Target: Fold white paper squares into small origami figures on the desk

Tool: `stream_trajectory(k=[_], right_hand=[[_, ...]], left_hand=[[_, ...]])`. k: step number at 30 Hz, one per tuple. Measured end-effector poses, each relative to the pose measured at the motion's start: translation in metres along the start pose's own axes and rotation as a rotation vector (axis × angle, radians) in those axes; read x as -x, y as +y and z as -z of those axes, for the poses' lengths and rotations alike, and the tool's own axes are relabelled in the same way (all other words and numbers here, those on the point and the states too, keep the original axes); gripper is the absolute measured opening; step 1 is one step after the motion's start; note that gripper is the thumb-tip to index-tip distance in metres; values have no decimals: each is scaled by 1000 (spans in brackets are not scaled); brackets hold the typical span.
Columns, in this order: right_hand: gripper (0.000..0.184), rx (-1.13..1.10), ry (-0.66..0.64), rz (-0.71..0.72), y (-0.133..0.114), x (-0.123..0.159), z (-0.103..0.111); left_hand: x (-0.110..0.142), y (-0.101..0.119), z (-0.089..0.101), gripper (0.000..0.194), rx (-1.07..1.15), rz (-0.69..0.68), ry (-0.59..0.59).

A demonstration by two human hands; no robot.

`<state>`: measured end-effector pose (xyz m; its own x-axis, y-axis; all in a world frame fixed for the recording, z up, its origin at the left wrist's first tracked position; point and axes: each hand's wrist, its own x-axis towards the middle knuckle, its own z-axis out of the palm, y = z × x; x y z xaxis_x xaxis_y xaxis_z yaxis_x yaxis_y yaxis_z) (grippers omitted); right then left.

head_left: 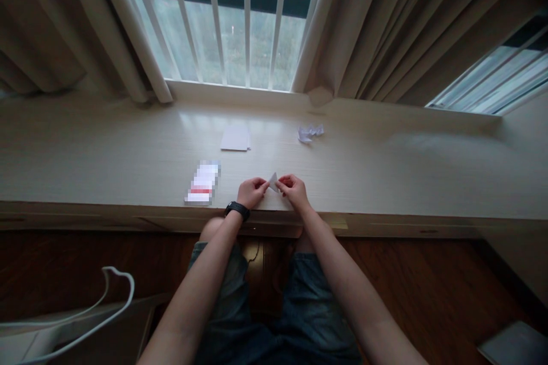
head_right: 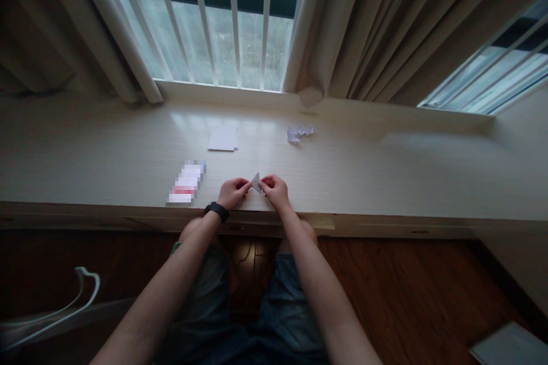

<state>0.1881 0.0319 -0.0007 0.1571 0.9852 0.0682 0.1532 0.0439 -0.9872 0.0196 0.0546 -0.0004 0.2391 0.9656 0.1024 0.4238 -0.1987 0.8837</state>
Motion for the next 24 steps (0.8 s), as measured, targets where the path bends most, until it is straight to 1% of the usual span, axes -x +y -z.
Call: stream_trajectory(k=[5, 9, 14, 19, 24], right_hand=[[39, -19, -42, -17, -3, 2, 3], [39, -57, -51, -18, -5, 2, 4], [36, -74, -58, -10, -2, 1, 6], [36, -118, -79, -8, 1, -1, 8], [34, -78, -104, 2, -1, 1, 7]], left_hand=[[-2, -3, 0, 34, 83, 27, 24], [-2, -4, -1, 34, 85, 44, 22], [0, 0, 0, 34, 21, 29, 12], [2, 3, 2, 35, -101, -13, -3], [2, 4, 1, 35, -186, -38, -11]])
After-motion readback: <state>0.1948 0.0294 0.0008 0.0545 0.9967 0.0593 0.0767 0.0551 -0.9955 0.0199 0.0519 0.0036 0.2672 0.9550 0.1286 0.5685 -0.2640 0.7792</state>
